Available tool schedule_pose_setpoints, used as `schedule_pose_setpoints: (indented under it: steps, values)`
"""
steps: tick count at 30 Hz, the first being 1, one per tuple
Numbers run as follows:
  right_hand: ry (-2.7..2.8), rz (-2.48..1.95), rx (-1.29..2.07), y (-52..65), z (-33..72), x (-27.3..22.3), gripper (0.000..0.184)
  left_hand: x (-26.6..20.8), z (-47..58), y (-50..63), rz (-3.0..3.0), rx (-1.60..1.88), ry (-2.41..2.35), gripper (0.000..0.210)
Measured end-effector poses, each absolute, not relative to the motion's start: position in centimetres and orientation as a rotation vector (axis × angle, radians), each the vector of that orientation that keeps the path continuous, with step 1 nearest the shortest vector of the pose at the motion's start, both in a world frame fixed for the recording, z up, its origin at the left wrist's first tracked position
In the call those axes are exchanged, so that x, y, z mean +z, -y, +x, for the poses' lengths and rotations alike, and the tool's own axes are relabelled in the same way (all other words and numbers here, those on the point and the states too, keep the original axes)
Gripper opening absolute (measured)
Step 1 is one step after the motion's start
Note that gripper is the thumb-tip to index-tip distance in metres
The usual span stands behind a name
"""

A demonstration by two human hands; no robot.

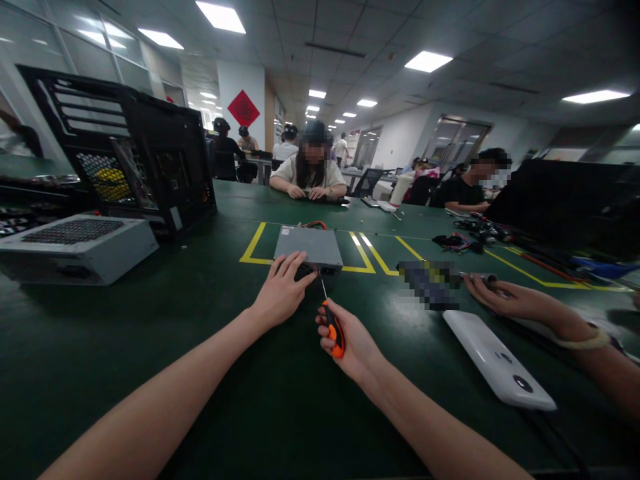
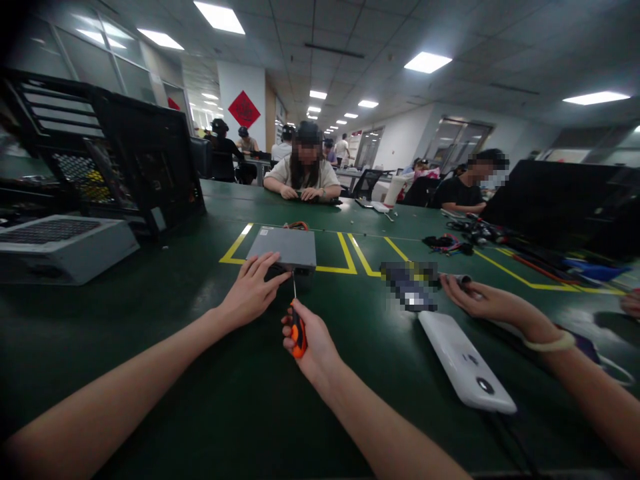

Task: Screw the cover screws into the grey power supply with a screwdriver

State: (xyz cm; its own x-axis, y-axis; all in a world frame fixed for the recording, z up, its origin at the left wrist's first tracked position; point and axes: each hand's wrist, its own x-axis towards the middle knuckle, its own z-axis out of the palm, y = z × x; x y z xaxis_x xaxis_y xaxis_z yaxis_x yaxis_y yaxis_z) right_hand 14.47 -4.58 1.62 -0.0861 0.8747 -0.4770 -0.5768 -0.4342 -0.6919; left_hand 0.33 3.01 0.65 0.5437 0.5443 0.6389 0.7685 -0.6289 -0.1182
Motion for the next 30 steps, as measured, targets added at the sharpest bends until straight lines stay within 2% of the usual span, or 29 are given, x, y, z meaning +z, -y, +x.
schedule_pose_setpoints:
  steps: [3,9,13,16,22,27,30]
  values:
    - [0.391,-1.084,1.697,4.63,14.46,1.8,0.013,0.6,0.32,-3.07,-2.396,-0.805,1.066,0.038]
    - [0.415,-1.113,1.767,4.77,14.47,2.09,0.029,0.59,0.24,-3.04,-2.395,-0.804,1.068,0.038]
    - [0.419,-1.112,1.724,4.71,14.37,2.08,0.015,0.64,0.22,-2.96,-2.4,-0.817,1.063,0.039]
    - [0.413,-1.131,1.707,4.79,14.39,2.1,0.013,0.65,0.23,-2.96,-2.402,-0.814,1.063,0.039]
    - [0.443,-1.12,1.788,4.84,14.54,1.84,0.03,0.55,0.28,-3.05,-2.397,-0.819,1.063,0.04]
    - [0.414,-1.103,1.723,4.76,14.44,1.87,0.016,0.59,0.31,-3.03,-2.392,-0.821,1.066,0.04]
    - [0.425,-1.107,1.711,4.86,14.36,2.08,0.016,0.63,0.31,-3.0,-2.396,-0.808,1.068,0.039]
